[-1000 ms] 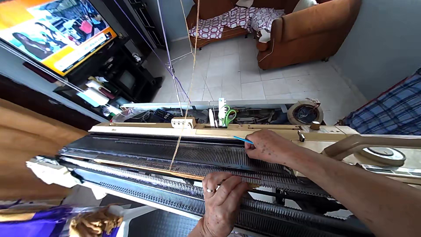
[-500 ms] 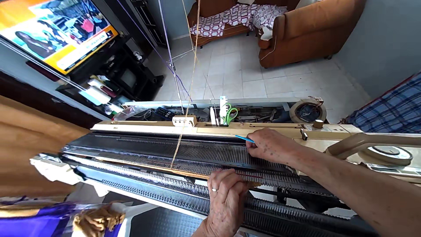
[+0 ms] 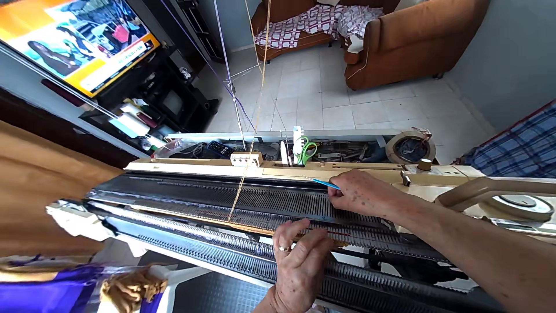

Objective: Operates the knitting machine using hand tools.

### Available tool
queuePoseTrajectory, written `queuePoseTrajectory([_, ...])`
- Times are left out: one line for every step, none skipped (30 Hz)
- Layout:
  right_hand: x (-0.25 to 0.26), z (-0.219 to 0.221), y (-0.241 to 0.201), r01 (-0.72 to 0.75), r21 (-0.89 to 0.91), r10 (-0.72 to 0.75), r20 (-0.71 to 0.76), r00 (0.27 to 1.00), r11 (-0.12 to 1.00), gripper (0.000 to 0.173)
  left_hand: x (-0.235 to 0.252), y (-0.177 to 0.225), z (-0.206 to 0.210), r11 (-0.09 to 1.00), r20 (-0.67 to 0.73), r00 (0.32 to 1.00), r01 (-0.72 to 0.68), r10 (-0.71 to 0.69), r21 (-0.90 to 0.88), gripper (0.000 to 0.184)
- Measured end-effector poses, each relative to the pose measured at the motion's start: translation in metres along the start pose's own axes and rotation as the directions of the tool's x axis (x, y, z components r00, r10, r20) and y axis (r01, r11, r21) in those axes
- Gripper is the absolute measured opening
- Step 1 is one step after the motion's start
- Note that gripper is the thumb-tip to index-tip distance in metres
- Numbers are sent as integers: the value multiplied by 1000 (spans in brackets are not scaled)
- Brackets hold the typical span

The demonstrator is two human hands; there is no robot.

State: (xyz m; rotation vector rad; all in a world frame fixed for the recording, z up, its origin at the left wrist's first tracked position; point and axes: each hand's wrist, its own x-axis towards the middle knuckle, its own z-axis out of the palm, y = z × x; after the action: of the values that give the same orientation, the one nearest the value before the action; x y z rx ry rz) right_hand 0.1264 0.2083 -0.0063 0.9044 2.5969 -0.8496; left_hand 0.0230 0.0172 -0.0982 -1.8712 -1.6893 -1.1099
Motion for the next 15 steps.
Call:
queuePoseTrajectory([0,-1,0,3,-1,-3,7,1000,1000,15,2,1,1,1000,-4,1000,21,-21,-21,13])
queuePoseTrajectory([-1,-1,0,8,2,-8,14,1000,1000,15,4,3,2,999,-12,999,40,-41,-35,14])
queuePoseTrajectory([-2,-2,0,12,10,-12,23,1000,1000,15,6,4,3,997,-22,998,58,-59,-49,16])
queuePoseTrajectory([-1,-2,0,19,17,-20,32,999,1000,15,8,6,5,996,-25,997,76,-77,-56,17])
queuePoseTrajectory([-1,-1,0,26,21,-27,36,999,999,15,10,6,6,994,-23,995,92,-94,-60,17])
queuePoseTrajectory([0,-1,1,29,22,-30,34,999,999,15,11,7,6,992,-18,994,108,-110,-70,17])
queuePoseTrajectory([0,-1,1,23,22,-24,29,999,999,16,11,8,6,989,-12,992,121,-123,-88,17])
queuePoseTrajectory([0,0,1,14,18,-14,16,1000,1000,16,11,8,5,986,-4,992,126,-127,-108,18])
queuePoseTrajectory([1,1,1,3,15,-3,-2,1000,1000,15,9,8,3,985,8,993,121,-121,-123,20])
queuePoseTrajectory([1,1,1,-11,14,11,-15,1000,1000,15,6,8,2,984,29,994,112,-109,-136,20])
queuePoseTrajectory([2,1,1,-28,19,28,-18,999,999,15,3,8,0,985,57,994,105,-98,-136,21])
queuePoseTrajectory([2,1,0,-43,29,43,-18,999,999,15,1,9,-2,987,89,992,103,-92,-123,22])
queuePoseTrajectory([2,0,0,-53,39,53,-17,998,998,14,0,9,-4,990,123,988,101,-89,-97,22])
queuePoseTrajectory([1,0,1,-56,44,57,-15,998,997,14,1,10,-6,993,151,985,99,-89,-59,21])
queuePoseTrajectory([1,0,1,-54,47,55,-14,998,997,15,3,10,-7,995,171,981,96,-90,-28,19])
